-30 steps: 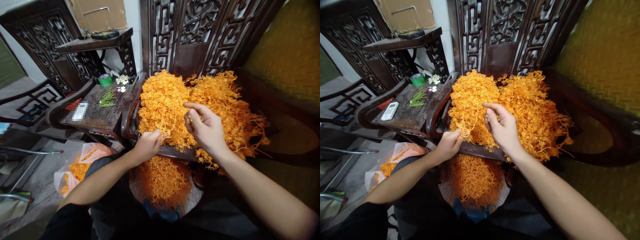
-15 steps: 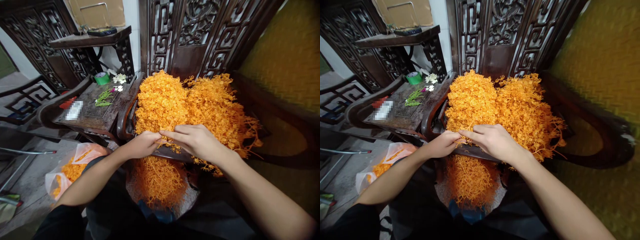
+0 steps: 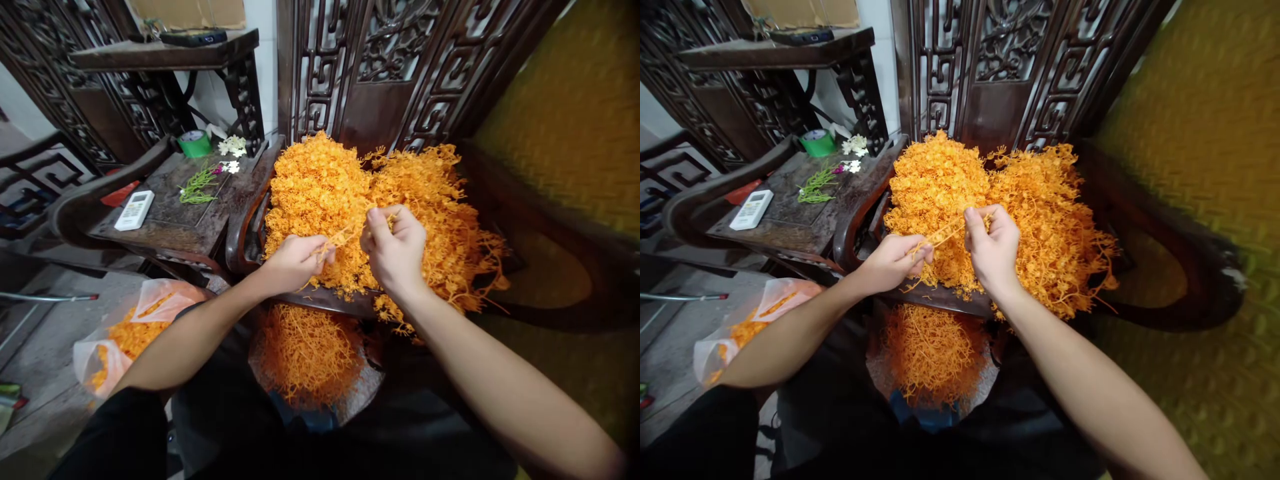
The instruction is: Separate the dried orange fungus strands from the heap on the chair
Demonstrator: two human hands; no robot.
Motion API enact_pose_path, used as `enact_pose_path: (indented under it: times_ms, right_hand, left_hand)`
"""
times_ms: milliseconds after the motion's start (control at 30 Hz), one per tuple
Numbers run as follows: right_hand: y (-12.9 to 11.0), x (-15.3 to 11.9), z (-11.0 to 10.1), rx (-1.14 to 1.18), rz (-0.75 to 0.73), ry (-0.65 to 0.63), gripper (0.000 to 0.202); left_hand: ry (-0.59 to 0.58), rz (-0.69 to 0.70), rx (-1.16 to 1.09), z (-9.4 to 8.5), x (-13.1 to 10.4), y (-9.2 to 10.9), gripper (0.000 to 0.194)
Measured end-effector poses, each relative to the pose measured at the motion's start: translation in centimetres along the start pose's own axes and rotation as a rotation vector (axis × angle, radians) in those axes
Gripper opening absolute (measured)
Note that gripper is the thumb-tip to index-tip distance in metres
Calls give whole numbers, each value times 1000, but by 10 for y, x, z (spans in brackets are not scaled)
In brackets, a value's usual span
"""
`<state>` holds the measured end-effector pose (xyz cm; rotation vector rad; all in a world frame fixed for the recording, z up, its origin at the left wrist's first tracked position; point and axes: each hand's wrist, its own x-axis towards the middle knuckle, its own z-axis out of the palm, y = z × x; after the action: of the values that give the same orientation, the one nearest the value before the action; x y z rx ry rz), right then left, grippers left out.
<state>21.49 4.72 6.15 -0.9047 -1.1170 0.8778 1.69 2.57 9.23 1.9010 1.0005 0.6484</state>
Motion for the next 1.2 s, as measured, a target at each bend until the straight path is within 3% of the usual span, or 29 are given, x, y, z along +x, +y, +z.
enact_pose_path:
  times_ms: [133,233,400,433,500,633,800,900,1067,1200]
  right_hand:
    - [7,12,17,32,20,36,42]
    - [12,27,16,27,89,38,45]
    - [16,70,-32,-32,267,305,63]
    - [15,75,-43,-42,292,293,63]
    - [11,77,-56,-30,399,107,59]
    - [-5,54,-50,19,518,-180,45]
    - [-27,32,-38,141,500,-215,28]
    - [-35,25,-38,136,520,-235,36]
    - [-46,12,-32,116,498,-274,16]
    - [-57,1,-21,121,482,-342,20]
  left_hand:
    - [72,-10,-54,4,13,2,19]
    - [117,-31,-81,6,17,4,24]
    - [45,1,-127,9,11,0,28]
    - [42,9,-128,9,10,-3,27]
    - [78,17,-126,10,10,-10,26]
    - [190,8,-152,8,15,-21,32]
    - [260,84,-94,4,11,-22,34]
    - [241,141,1,5,7,-21,31]
    - [219,198,82,7,3,-20,29]
    - [191,214,157,8,1,-22,29]
